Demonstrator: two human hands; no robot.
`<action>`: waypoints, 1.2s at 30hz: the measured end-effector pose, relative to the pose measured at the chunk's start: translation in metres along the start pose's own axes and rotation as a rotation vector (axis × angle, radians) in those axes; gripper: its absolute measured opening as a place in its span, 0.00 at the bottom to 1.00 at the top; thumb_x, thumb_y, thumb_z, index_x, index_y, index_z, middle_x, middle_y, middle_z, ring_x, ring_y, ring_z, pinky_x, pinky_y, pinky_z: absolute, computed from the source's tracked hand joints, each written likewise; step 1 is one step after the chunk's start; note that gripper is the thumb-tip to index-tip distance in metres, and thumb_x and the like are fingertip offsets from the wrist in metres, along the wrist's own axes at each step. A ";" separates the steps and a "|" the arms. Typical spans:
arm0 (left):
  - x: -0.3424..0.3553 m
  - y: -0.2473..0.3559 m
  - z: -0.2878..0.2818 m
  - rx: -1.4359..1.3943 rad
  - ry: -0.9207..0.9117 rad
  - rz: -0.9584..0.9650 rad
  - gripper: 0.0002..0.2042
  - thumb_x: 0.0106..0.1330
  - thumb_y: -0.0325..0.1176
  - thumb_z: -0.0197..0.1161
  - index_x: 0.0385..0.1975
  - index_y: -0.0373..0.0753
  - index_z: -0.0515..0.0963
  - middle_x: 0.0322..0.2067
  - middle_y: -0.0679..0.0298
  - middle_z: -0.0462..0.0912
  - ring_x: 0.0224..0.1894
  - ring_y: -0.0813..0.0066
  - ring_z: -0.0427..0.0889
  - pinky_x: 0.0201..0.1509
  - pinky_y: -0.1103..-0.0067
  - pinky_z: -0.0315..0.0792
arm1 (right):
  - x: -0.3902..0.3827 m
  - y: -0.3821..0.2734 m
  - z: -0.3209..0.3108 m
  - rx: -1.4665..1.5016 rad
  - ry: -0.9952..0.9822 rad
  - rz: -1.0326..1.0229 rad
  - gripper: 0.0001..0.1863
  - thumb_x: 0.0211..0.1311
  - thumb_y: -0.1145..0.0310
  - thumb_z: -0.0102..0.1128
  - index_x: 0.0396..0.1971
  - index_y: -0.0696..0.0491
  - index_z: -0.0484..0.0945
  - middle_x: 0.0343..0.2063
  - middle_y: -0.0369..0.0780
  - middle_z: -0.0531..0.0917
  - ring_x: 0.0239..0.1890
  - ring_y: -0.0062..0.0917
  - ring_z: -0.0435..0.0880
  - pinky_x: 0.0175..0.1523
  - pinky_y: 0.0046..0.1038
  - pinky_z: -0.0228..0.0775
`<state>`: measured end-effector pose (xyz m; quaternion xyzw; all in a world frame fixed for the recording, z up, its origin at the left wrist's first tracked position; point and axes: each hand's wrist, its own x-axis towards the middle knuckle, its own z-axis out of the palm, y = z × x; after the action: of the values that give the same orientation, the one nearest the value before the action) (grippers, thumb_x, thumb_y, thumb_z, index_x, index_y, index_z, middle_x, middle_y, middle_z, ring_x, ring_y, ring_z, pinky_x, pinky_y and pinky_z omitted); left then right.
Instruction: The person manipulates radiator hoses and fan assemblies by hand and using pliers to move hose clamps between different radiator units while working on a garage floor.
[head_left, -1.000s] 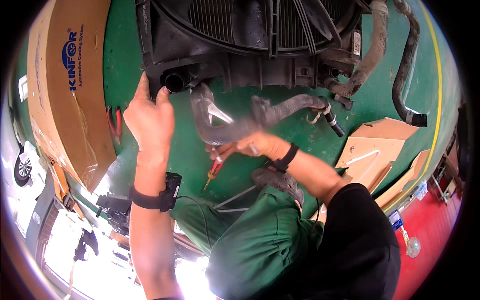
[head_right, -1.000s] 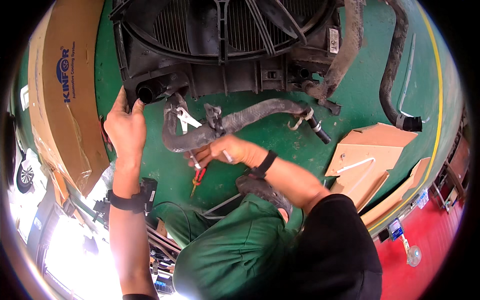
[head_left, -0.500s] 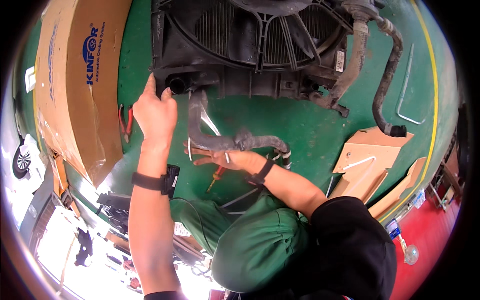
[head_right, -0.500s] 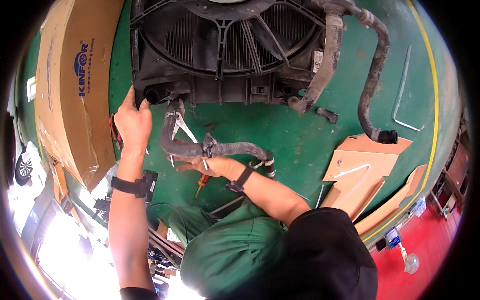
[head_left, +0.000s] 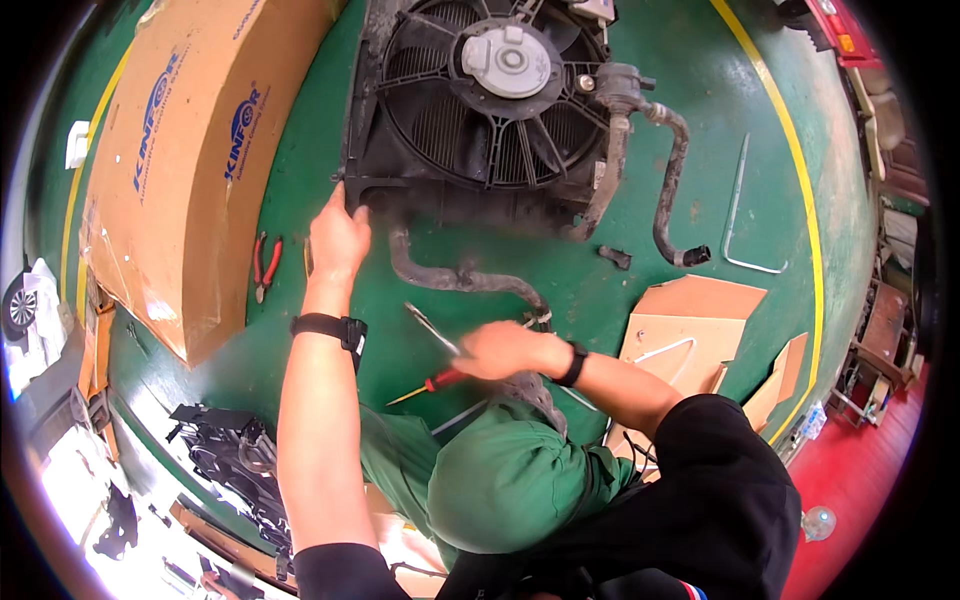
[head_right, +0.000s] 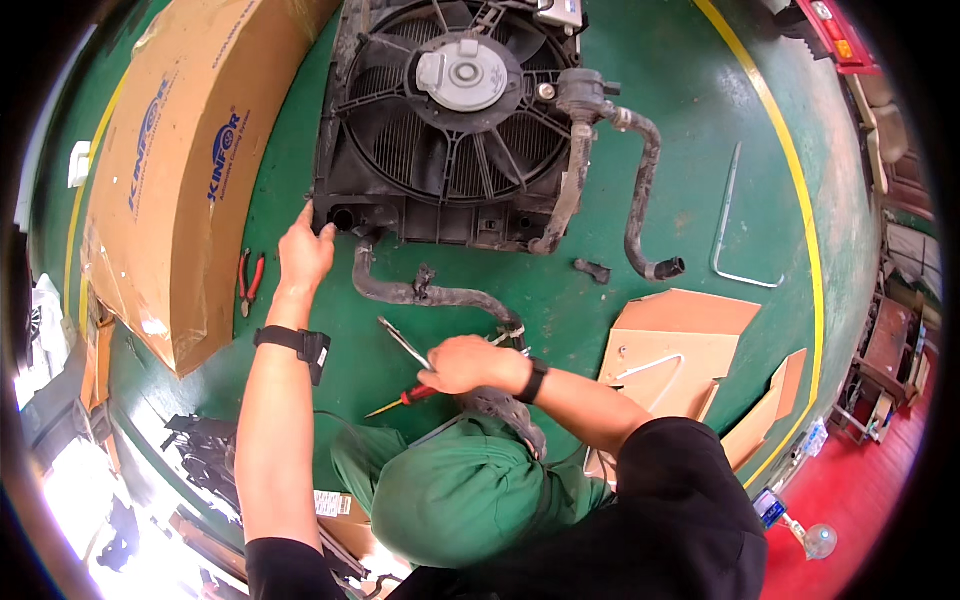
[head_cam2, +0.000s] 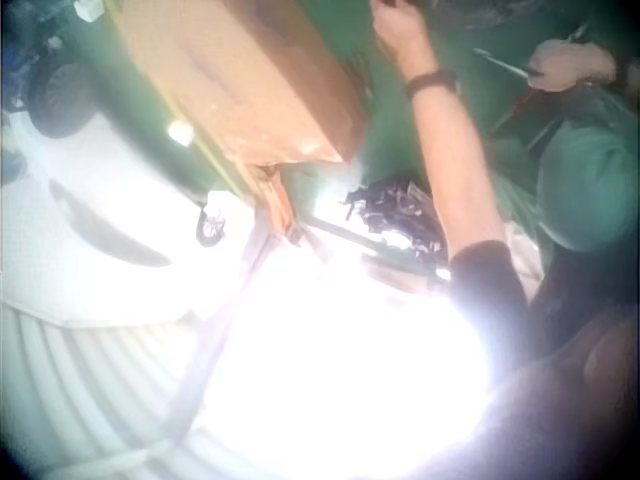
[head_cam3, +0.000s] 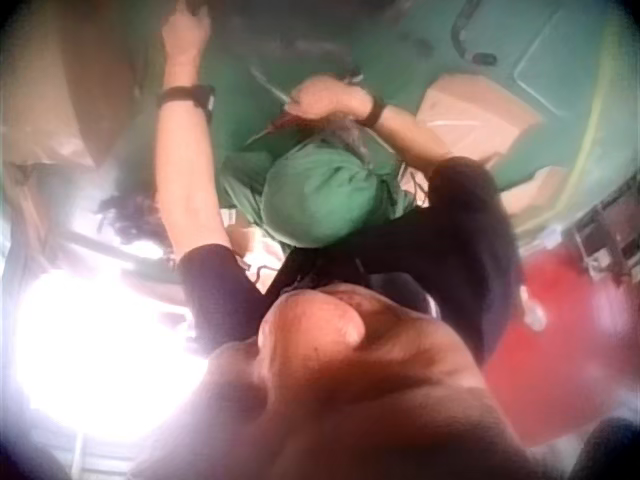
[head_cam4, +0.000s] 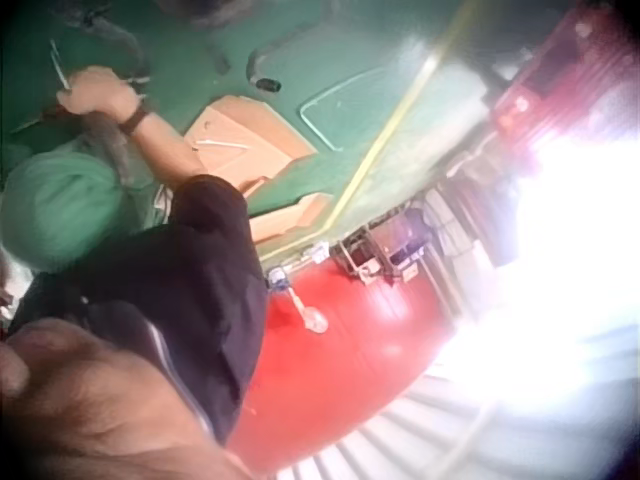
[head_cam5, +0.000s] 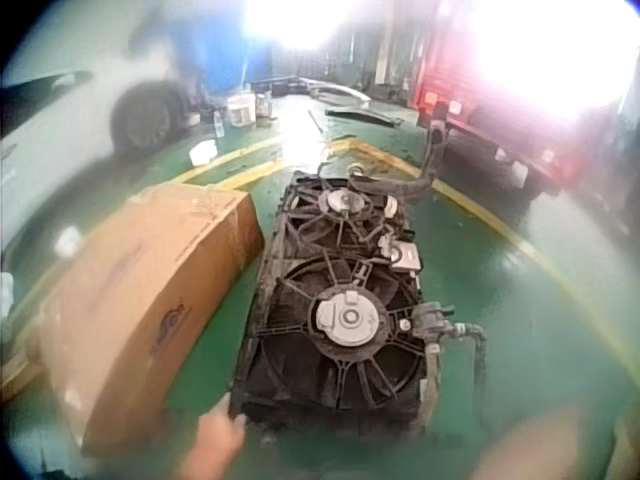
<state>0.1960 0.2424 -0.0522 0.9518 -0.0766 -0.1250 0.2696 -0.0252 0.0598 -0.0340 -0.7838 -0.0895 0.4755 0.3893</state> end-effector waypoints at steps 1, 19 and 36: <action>-0.004 0.008 -0.001 0.078 -0.020 -0.127 0.25 0.67 0.37 0.63 0.59 0.25 0.74 0.48 0.35 0.82 0.52 0.43 0.84 0.57 0.65 0.77 | -0.020 -0.012 -0.024 -0.151 0.016 0.015 0.20 0.63 0.55 0.58 0.39 0.59 0.80 0.32 0.52 0.85 0.36 0.50 0.84 0.43 0.48 0.75; -0.002 0.036 0.048 -0.957 -0.459 -1.102 0.10 0.75 0.38 0.52 0.35 0.40 0.66 0.20 0.64 0.69 0.16 0.76 0.68 0.15 0.81 0.63 | 0.089 -0.014 -0.196 -1.095 0.981 -0.118 0.28 0.68 0.60 0.47 0.63 0.63 0.71 0.63 0.54 0.74 0.62 0.41 0.75 0.78 0.57 0.36; -0.037 0.004 0.054 -1.954 -0.513 -1.248 0.17 0.81 0.46 0.43 0.33 0.39 0.68 0.17 0.73 0.64 0.12 0.84 0.59 0.12 0.86 0.56 | 0.087 -0.011 -0.198 -0.909 0.966 -0.119 0.26 0.64 0.56 0.60 0.56 0.59 0.74 0.61 0.50 0.75 0.49 0.33 0.82 0.78 0.53 0.40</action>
<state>0.1450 0.2206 -0.0868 0.1629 0.4765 -0.4273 0.7509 0.1854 0.0079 -0.0366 -0.9886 -0.1396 -0.0363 0.0421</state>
